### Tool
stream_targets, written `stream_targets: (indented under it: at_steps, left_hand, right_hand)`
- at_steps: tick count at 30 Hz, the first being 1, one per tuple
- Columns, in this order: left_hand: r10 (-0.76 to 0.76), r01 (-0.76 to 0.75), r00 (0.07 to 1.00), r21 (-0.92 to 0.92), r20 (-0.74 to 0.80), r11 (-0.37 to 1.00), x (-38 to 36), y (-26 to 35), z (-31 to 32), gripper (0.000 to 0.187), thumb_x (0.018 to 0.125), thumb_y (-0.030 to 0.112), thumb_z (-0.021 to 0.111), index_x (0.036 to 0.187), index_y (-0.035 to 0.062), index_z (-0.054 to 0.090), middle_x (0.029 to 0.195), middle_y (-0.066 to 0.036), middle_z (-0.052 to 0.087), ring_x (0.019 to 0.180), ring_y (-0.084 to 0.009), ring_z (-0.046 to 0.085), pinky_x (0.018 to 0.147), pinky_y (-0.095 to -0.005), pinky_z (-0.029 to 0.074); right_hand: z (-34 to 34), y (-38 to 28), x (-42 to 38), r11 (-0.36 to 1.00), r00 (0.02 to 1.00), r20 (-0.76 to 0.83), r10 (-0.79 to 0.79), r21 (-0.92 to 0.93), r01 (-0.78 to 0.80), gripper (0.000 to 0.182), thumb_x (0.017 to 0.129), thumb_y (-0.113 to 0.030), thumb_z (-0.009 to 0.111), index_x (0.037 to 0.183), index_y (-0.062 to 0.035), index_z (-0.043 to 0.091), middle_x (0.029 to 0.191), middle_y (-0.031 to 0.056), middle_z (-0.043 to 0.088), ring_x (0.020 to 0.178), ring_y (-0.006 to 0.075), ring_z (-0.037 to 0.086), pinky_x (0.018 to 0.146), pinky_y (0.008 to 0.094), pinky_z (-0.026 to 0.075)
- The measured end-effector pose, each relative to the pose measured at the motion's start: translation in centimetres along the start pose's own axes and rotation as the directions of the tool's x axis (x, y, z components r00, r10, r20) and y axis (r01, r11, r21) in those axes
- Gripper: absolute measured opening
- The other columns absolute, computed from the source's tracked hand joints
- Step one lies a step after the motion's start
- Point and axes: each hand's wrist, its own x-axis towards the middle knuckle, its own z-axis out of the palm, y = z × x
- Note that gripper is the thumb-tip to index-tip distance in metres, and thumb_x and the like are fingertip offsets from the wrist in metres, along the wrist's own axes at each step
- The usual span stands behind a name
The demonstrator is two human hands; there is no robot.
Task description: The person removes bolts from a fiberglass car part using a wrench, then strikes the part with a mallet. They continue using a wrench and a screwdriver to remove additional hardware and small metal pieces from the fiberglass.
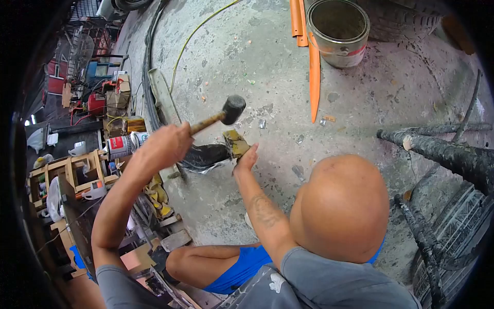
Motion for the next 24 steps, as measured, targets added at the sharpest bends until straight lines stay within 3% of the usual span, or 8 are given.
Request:
stream_targets:
  at_steps: [2, 4, 5, 8, 11, 17, 23, 24]
  left_hand:
    - [-0.017, 0.016, 0.998, -0.018, -0.059, 1.000, -0.1, -0.3, -1.7, 0.024, 0.096, 0.022, 0.055, 0.089, -0.0002, 0.047, 0.062, -0.022, 0.056, 0.059, -0.0416, 0.059, 0.056, -0.0517, 0.043]
    - [0.004, -0.079, 0.958, -0.250, -0.288, 0.965, -0.9, 0.4, -3.4, 0.023, 0.095, 0.020, 0.059, 0.089, 0.0009, 0.047, 0.060, -0.018, 0.055, 0.053, -0.0352, 0.055, 0.053, -0.0460, 0.040]
    - [0.004, -0.083, 0.952, -0.247, -0.306, 0.965, -0.9, 0.9, -4.4, 0.023, 0.095, 0.020, 0.059, 0.089, 0.0009, 0.047, 0.060, -0.018, 0.055, 0.053, -0.0352, 0.055, 0.053, -0.0460, 0.040]
    - [-0.013, -0.199, 0.842, -0.333, -0.539, 0.922, -1.0, 2.2, -5.9, 0.021, 0.093, 0.014, 0.062, 0.090, 0.0005, 0.046, 0.058, -0.015, 0.045, 0.049, -0.0247, 0.042, 0.049, -0.0365, 0.035]
    - [0.012, -0.318, 0.745, -0.340, -0.667, 0.885, 0.0, 3.6, -5.9, 0.020, 0.093, 0.014, 0.063, 0.095, 0.0011, 0.048, 0.058, -0.014, 0.045, 0.047, -0.0256, 0.041, 0.049, -0.0360, 0.035]
    - [0.102, -0.295, 0.865, -0.335, -0.491, 0.895, 1.5, 5.0, -4.6, 0.021, 0.093, 0.015, 0.063, 0.095, 0.0002, 0.048, 0.060, -0.019, 0.051, 0.050, -0.0329, 0.050, 0.049, -0.0398, 0.038]
    - [0.135, -0.283, 0.904, -0.331, -0.407, 0.900, 2.8, 5.2, -1.0, 0.023, 0.096, 0.019, 0.057, 0.095, -0.0001, 0.044, 0.064, -0.024, 0.056, 0.060, -0.0441, 0.057, 0.056, -0.0495, 0.042]
    - [0.136, -0.186, 0.968, -0.238, -0.212, 0.953, 2.9, 4.4, 0.1, 0.024, 0.096, 0.020, 0.057, 0.094, -0.0002, 0.044, 0.064, -0.024, 0.056, 0.061, -0.0444, 0.057, 0.057, -0.0504, 0.042]
  right_hand:
    - [-0.5, 0.7, 0.4, 1.000, 1.000, -0.003, 0.008, 0.009, -0.008, 0.057, 0.097, -0.053, 0.044, 0.105, 0.0019, 0.059, 0.106, 0.0128, 0.064, 0.093, 0.0235, 0.064, 0.085, 0.0344, 0.051]
    - [-1.1, -0.6, -1.1, 0.999, 0.999, -0.039, 0.003, -0.031, -0.004, 0.057, 0.097, -0.053, 0.044, 0.106, 0.0021, 0.058, 0.105, 0.0131, 0.064, 0.093, 0.0238, 0.065, 0.085, 0.0345, 0.051]
    - [0.1, -1.4, -0.8, 0.998, 1.000, -0.022, -0.020, -0.064, 0.018, 0.058, 0.097, -0.053, 0.044, 0.106, 0.0023, 0.058, 0.105, 0.0135, 0.064, 0.093, 0.0242, 0.065, 0.085, 0.0347, 0.051]
    - [0.0, -1.1, 0.4, 1.000, 1.000, -0.027, -0.012, -0.012, 0.011, 0.055, 0.098, -0.051, 0.043, 0.097, 0.0004, 0.061, 0.097, 0.0118, 0.065, 0.087, 0.0234, 0.065, 0.077, 0.0355, 0.052]
    - [-0.3, -0.7, 0.3, 1.000, 1.000, -0.012, -0.025, 0.017, 0.025, 0.054, 0.099, -0.051, 0.043, 0.093, -0.0007, 0.061, 0.095, 0.0114, 0.065, 0.085, 0.0233, 0.065, 0.075, 0.0357, 0.052]
    - [0.7, -1.3, -0.7, 0.999, 0.996, -0.073, -0.049, 0.012, 0.050, 0.053, 0.099, -0.051, 0.042, 0.091, -0.0013, 0.060, 0.094, 0.0106, 0.064, 0.084, 0.0228, 0.064, 0.076, 0.0352, 0.051]
    - [0.9, -2.0, -1.6, 0.999, 0.999, -0.038, -0.031, -0.015, 0.031, 0.053, 0.099, -0.051, 0.042, 0.089, -0.0013, 0.059, 0.095, 0.0101, 0.063, 0.083, 0.0209, 0.062, 0.077, 0.0344, 0.050]
    - [0.7, -1.8, -1.7, 0.999, 0.999, 0.001, -0.032, -0.014, 0.032, 0.053, 0.099, -0.051, 0.042, 0.089, -0.0014, 0.059, 0.095, 0.0103, 0.063, 0.083, 0.0207, 0.062, 0.078, 0.0343, 0.049]
